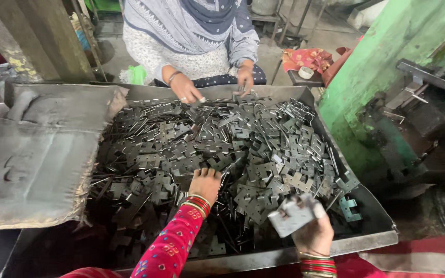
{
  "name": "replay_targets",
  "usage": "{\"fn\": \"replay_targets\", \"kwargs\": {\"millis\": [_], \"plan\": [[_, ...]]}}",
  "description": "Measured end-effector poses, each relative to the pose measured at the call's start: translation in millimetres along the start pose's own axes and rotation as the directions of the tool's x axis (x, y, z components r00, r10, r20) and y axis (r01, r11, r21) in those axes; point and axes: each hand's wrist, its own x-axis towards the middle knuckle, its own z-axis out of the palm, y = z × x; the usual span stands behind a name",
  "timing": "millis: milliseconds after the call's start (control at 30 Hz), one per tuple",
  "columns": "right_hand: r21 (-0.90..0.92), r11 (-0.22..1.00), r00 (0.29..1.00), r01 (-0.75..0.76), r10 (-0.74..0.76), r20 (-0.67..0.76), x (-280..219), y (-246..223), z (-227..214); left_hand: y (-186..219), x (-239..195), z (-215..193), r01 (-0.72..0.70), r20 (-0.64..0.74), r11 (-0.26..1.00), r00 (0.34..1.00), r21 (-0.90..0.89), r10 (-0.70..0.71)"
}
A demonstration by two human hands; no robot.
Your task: The person sorts through a bin of metal hinge components by hand, picking up individual pieces and moving them to different areas of the workspace.
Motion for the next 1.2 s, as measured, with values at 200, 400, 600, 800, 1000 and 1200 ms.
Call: {"fn": "replay_targets", "kwargs": {"millis": [200,400,600,800,1000,1200], "plan": [[-0.564,0.808,0.980,-0.174,0.083,-0.183,37,48,-7,-25,-9,-19,0.232,-0.002,0.907,0.969,-0.352,-0.248],[-0.825,-0.462,0.936,0.326,0.036,0.350,42,170,7,-55,-48,-66,0.304,0.169,0.668,0.950,-0.679,-0.261],[-0.887,0.016,0.842,0.462,-0.322,0.433,41,134,-10,-79,-67,-85,0.557,0.523,0.138,0.824,-0.819,-0.220],[-0.346,0.931,0.955,-0.116,0.009,-0.298,29,52,2,-88,-50,-84,0.021,0.025,-0.019,0.979,-1.000,-0.205],[0.039,0.797,0.711,-0.603,0.559,-0.427,5,100,55,-6,-73,-58,0.160,0.131,0.103,0.961,-0.982,-0.245],[-0.091,0.950,0.949,-0.298,0.305,0.077,7,176,55,5,-90,-63,0.193,0.022,0.660,0.966,-0.726,-0.259]]}}
